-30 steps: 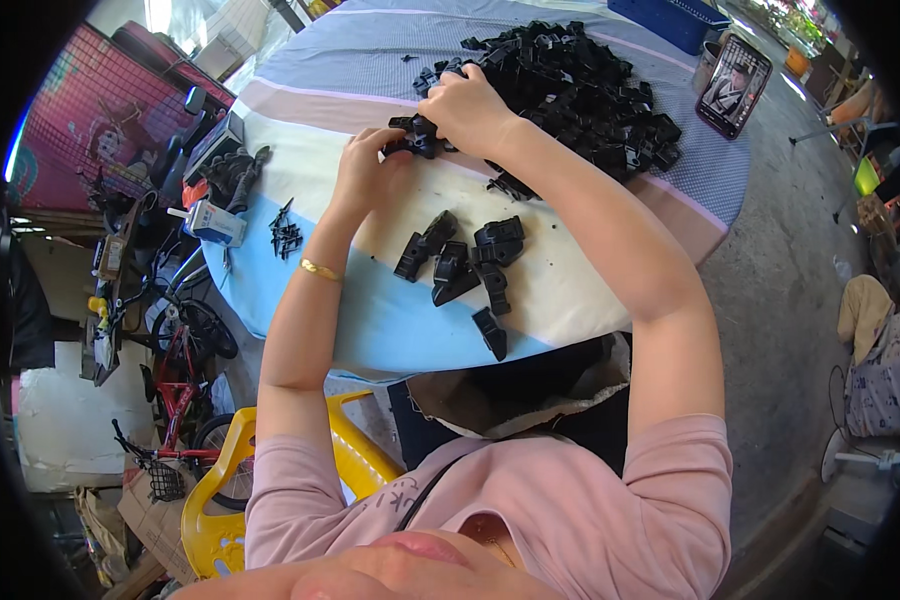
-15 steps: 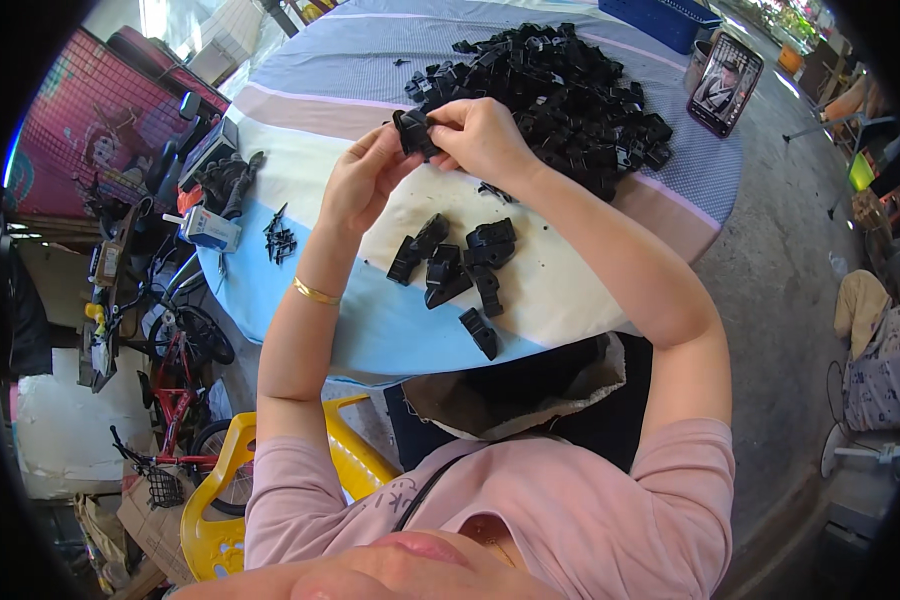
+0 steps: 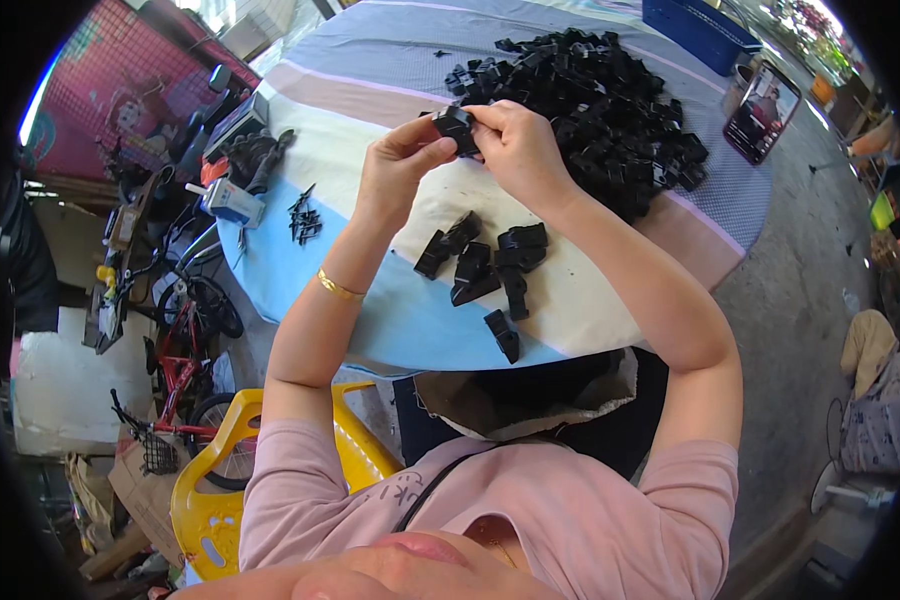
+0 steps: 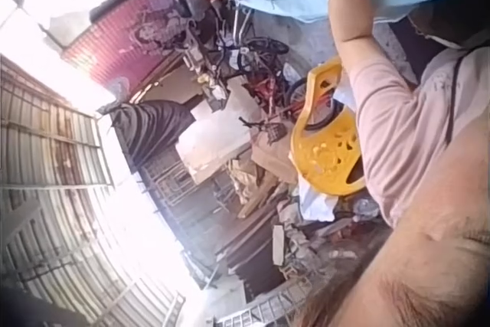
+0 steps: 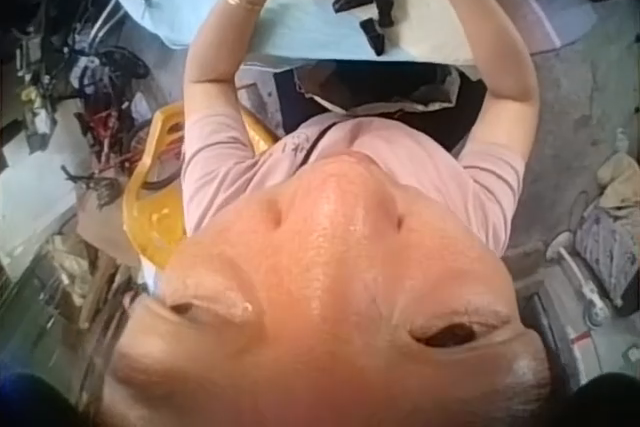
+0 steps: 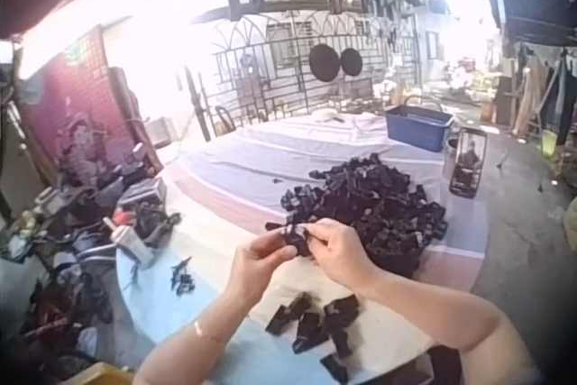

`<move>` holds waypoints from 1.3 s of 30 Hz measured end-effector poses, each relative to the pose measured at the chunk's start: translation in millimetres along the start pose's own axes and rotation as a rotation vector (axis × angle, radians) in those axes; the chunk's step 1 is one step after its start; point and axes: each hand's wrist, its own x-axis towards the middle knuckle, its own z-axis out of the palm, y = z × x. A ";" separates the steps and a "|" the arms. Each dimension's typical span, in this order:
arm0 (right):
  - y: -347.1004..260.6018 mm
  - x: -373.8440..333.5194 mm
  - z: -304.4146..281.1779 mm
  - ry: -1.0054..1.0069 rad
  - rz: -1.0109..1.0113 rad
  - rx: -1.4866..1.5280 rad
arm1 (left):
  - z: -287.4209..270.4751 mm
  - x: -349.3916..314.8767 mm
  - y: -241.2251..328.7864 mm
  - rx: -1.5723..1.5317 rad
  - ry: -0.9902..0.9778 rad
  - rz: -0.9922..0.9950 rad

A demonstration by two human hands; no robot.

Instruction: Assembling small black plastic components at a workstation.

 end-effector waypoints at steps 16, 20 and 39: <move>-12.6 -3.4 2.7 0.117 -0.412 -0.450 | 18.9 -11.5 4.7 -0.260 -0.013 -0.009; -8.6 -3.7 11.5 0.047 -0.456 -0.414 | 6.2 -6.8 1.0 -0.346 0.049 -0.042; 17.6 17.7 -13.4 -0.445 -0.437 -1.099 | -43.2 52.4 -43.1 1.093 0.165 0.474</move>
